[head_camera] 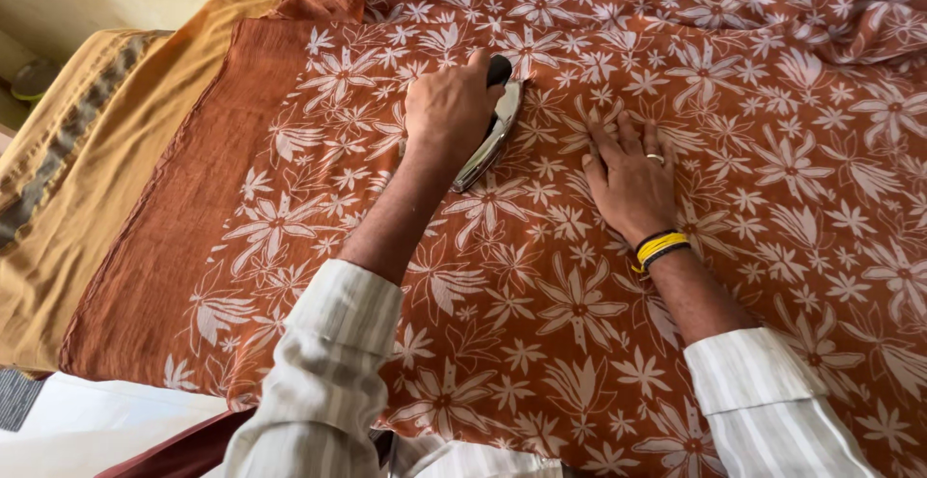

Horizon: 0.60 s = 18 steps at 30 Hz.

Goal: The person irons a brown patterned cloth by hand using an iron on a flat surface, smoothing the fabric with one hand while moving the iron across various sections of the cloth.

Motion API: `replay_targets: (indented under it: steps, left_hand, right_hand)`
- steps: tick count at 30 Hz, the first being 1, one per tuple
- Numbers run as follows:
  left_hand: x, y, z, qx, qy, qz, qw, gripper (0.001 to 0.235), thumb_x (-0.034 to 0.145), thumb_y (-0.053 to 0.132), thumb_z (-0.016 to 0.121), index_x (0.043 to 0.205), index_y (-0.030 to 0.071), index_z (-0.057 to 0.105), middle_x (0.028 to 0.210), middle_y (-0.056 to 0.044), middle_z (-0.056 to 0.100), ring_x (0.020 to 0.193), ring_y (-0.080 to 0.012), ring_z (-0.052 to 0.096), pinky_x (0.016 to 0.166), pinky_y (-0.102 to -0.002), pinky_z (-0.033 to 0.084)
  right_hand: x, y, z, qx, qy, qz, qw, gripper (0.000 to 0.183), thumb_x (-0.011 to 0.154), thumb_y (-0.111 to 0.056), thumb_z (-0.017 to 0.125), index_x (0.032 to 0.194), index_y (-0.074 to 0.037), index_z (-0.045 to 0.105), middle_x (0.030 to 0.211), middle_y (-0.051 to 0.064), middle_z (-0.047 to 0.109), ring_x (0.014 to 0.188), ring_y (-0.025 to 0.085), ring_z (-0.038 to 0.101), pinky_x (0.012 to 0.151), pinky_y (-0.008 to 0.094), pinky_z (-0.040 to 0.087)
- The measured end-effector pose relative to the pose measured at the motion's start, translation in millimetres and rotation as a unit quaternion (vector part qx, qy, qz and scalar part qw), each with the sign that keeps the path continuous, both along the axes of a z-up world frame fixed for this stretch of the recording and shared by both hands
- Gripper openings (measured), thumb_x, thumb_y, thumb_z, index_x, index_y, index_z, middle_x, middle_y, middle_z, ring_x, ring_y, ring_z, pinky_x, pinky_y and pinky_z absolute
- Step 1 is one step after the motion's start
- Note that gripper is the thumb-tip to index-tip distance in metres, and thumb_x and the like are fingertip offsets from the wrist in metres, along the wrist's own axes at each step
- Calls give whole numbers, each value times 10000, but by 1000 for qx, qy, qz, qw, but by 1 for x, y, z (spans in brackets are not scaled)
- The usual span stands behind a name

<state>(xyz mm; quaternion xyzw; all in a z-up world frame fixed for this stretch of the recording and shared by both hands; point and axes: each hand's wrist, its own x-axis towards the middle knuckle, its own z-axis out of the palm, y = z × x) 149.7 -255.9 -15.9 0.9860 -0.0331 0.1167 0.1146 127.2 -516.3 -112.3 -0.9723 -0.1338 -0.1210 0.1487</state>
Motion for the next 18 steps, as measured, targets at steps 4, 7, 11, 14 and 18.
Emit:
replay_targets:
  steps: [4, 7, 11, 14, 18]
  left_hand:
    - [-41, -3, 13, -13, 53, -18, 998, 411, 1066, 456, 413, 1225, 102, 549, 684, -64, 682, 502, -192, 624, 459, -396, 510]
    - [-110, -9, 19, 43, 144, -91, 984, 463, 1091, 498, 352, 1198, 87, 536, 642, -44, 627, 435, -138, 548, 370, -328, 449]
    - [-176, -20, 23, 5, 137, -162, 977, 491, 1009, 547, 403, 1116, 95, 560, 565, 7, 571, 380, -92, 440, 333, -293, 392]
    - [-148, -25, 17, 13, 117, -127, 985, 428, 1043, 470, 387, 1168, 98, 556, 559, 10, 559, 357, -94, 404, 303, -314, 384]
    - [-68, -39, 6, 39, 85, -55, 994, 386, 1103, 447, 400, 1140, 101, 569, 627, -9, 625, 435, -126, 518, 382, -338, 447]
  right_hand:
    - [4, -4, -5, 18, -5, 10, 1000, 519, 1058, -415, 433, 1550, -253, 464, 1633, 188, 359, 1513, 472, 228, 1232, 611, 111]
    - [9, -9, -13, 24, -8, 2, 1000, 503, 1061, -319, 451, 1555, -238, 494, 1638, 217, 352, 1526, 489, 212, 1231, 629, 83]
    - [12, -13, -19, 35, -41, -74, 996, 481, 1035, -305, 521, 1503, -198, 556, 1616, 283, 349, 1498, 541, 198, 1216, 632, 76]
    - [7, -13, -18, 34, -48, -62, 996, 486, 1046, -293, 506, 1515, -176, 551, 1620, 290, 351, 1502, 544, 212, 1237, 628, 89]
    - [2, -8, -7, 61, -6, -79, 995, 514, 1014, -277, 475, 1521, -200, 508, 1624, 249, 311, 1503, 517, 197, 1215, 629, 86]
